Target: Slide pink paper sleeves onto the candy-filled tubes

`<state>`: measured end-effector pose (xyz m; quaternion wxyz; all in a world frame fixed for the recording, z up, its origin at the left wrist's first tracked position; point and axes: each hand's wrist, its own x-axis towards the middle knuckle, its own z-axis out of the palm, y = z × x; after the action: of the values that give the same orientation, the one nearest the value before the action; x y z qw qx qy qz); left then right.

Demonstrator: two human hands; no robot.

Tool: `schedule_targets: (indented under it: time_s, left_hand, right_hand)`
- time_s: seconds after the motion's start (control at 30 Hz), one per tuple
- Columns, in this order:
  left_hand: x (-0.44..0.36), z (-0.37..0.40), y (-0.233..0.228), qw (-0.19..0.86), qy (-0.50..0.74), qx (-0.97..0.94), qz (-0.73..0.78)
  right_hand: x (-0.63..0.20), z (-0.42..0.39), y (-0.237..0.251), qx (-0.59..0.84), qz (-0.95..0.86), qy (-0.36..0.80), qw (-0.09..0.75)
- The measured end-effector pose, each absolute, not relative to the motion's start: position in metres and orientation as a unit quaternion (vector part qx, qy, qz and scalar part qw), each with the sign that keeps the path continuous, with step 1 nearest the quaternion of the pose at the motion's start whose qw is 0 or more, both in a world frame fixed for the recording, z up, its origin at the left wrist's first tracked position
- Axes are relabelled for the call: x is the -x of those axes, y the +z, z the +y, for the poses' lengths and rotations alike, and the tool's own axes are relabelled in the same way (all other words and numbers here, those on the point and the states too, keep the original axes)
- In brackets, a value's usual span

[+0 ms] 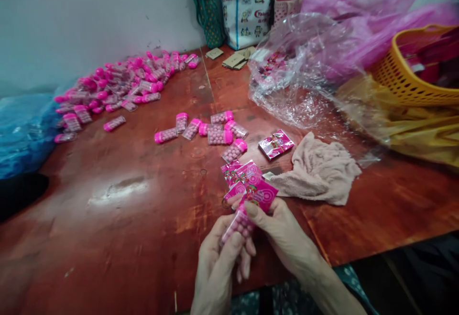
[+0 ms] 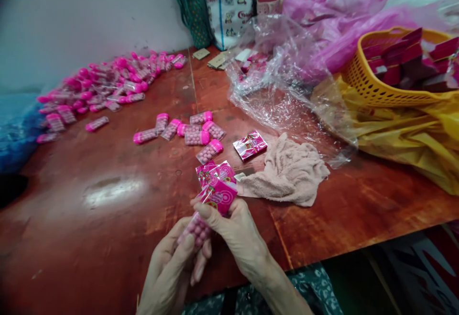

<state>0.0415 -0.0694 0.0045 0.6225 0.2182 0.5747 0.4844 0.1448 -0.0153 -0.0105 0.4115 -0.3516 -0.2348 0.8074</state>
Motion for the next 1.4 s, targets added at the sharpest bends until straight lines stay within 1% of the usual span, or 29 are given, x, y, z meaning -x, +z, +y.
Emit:
schedule_targets:
  time_s: [0.07, 0.1, 0.23, 0.4, 0.47, 0.63, 0.73, 0.9, 0.93, 1.03, 1.1, 1.2, 1.27, 1.33, 1.37, 1.4]
  left_hand:
    - [-0.045, -0.07, 0.005, 0.631, 0.505, -0.189, 0.558]
    - [-0.048, -0.071, 0.006, 0.63, 0.517, -0.174, 0.553]
    - [-0.064, -0.073, 0.012, 0.586, 0.576, -0.134, 0.553]
    - [-0.075, -0.072, 0.017, 0.492, 0.639, -0.077, 0.586]
    - [-0.074, -0.07, 0.015, 0.481, 0.652, -0.061, 0.583]
    - [-0.066, -0.063, 0.006, 0.517, 0.633, -0.061, 0.573]
    - [-0.068, -0.063, 0.007, 0.534, 0.621, -0.085, 0.568]
    - [-0.077, -0.068, 0.012, 0.421, 0.658, -0.119, 0.613]
    - [-0.077, -0.068, 0.012, 0.412, 0.658, -0.126, 0.618]
    - [-0.071, -0.065, 0.008, 0.429, 0.643, -0.149, 0.617]
    - [-0.063, -0.063, 0.005, 0.441, 0.611, -0.194, 0.628]
    - [-0.046, -0.063, 0.0, 0.454, 0.506, -0.315, 0.662]
    - [-0.035, -0.066, 0.0, 0.411, 0.471, -0.368, 0.688]
    - [-0.025, -0.067, 0.003, 0.332, 0.505, -0.36, 0.711]
    - [-0.021, -0.065, 0.005, 0.315, 0.527, -0.34, 0.713]
    - [-0.019, -0.063, 0.008, 0.326, 0.543, -0.316, 0.706]
  right_hand:
    - [-0.146, -0.015, -0.01, 0.361, -0.224, 0.786, 0.449]
    - [-0.145, -0.015, -0.009, 0.363, -0.22, 0.785, 0.452]
    - [-0.136, -0.024, -0.003, 0.375, -0.192, 0.802, 0.424]
    - [-0.12, -0.04, 0.005, 0.432, -0.194, 0.77, 0.428]
    - [-0.119, -0.042, 0.004, 0.432, -0.205, 0.77, 0.423]
    - [-0.127, -0.033, -0.005, 0.368, -0.192, 0.8, 0.433]
    - [-0.128, -0.032, -0.008, 0.362, -0.205, 0.8, 0.433]
    - [-0.116, -0.045, -0.007, 0.404, -0.229, 0.782, 0.416]
    - [-0.113, -0.047, -0.008, 0.414, -0.244, 0.772, 0.416]
    - [-0.11, -0.049, -0.012, 0.429, -0.309, 0.738, 0.419]
    - [-0.113, -0.045, -0.015, 0.42, -0.326, 0.735, 0.42]
    - [-0.123, -0.035, -0.014, 0.401, -0.29, 0.751, 0.438]
    - [-0.13, -0.029, -0.012, 0.376, -0.269, 0.763, 0.452]
    - [-0.137, -0.025, -0.01, 0.337, -0.273, 0.789, 0.435]
    - [-0.139, -0.024, -0.009, 0.318, -0.279, 0.804, 0.419]
    - [-0.14, -0.023, -0.008, 0.301, -0.288, 0.817, 0.399]
